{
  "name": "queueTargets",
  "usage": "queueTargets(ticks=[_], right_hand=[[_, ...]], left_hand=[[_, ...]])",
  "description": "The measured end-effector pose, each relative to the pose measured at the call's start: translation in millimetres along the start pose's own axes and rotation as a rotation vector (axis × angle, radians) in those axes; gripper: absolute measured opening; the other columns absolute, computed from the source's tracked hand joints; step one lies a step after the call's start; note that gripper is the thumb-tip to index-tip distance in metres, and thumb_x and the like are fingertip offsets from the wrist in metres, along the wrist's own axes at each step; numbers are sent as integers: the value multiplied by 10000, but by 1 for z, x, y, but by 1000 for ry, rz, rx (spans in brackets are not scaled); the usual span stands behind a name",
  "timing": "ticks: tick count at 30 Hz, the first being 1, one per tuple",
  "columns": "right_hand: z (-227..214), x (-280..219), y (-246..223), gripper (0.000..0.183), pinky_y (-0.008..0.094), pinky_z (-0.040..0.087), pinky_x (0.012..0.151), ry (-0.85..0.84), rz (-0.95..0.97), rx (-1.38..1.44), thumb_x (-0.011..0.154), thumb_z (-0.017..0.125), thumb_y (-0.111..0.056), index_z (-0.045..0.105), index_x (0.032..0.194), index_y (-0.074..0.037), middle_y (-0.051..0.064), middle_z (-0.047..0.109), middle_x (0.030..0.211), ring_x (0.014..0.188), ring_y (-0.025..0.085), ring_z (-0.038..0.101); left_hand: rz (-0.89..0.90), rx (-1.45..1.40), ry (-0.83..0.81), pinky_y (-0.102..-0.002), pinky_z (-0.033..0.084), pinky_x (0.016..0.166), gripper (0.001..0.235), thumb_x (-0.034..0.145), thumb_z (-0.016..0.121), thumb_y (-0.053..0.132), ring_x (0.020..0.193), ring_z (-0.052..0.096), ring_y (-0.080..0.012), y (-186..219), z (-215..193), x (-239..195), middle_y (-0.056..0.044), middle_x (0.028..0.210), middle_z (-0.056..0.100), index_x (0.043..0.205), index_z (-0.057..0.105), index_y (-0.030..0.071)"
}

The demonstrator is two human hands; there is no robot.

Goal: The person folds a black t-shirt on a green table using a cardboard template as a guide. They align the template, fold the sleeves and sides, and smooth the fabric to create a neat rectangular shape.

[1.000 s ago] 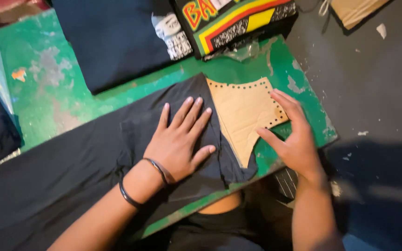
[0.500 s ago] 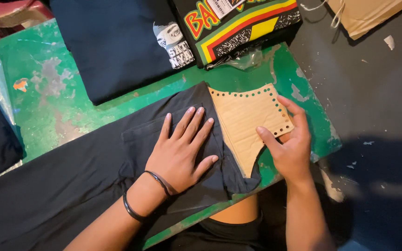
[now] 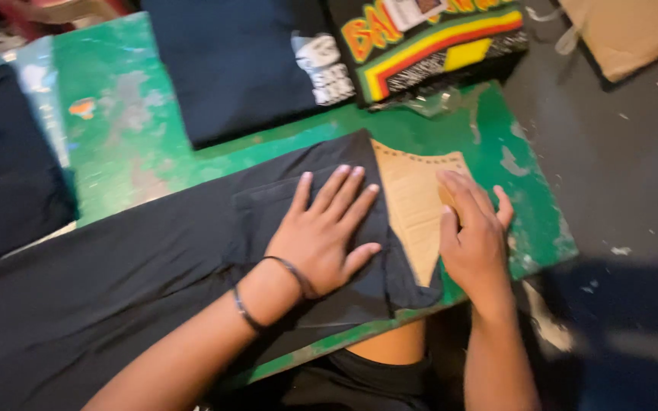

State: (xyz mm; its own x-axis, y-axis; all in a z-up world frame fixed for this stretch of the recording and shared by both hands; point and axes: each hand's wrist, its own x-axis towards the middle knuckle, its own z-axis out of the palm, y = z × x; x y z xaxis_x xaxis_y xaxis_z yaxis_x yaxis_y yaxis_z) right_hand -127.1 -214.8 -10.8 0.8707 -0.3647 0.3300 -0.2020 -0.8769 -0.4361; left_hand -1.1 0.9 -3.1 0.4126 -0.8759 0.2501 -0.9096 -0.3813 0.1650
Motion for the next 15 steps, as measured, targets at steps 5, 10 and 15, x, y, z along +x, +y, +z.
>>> queueTargets(ticks=[5, 10, 15], right_hand=[[8, -3, 23, 548, 589, 187, 1207, -86, -64, 34, 879, 500, -3, 620, 1400, -121, 102, 591, 1464, 1409, 295, 509], [-4, 0, 13, 446, 514, 293, 1201, -121, -231, 140, 1009, 526, -74, 573, 1439, 39, 212, 578, 1503, 1401, 385, 511], [0, -10, 13, 443, 487, 456, 1152, -58, -172, 283, 1085, 594, 33, 548, 1497, 187, 341, 557, 1445, 1319, 435, 572]], left_hand=[[-59, 86, 32, -628, 245, 1212, 778, 934, 586, 585, 1494, 397, -342, 15, -18, -18, -196, 1581, 452, 1529, 466, 98], [-218, -7, 62, -573, 277, 1212, 723, 964, 551, 537, 1497, 408, -302, 16, -52, -83, -158, 1603, 454, 1546, 439, 123], [-506, 2, 172, -560, 310, 1166, 667, 936, 674, 439, 1484, 410, -307, -11, -86, -175, -143, 1588, 459, 1487, 498, 106]])
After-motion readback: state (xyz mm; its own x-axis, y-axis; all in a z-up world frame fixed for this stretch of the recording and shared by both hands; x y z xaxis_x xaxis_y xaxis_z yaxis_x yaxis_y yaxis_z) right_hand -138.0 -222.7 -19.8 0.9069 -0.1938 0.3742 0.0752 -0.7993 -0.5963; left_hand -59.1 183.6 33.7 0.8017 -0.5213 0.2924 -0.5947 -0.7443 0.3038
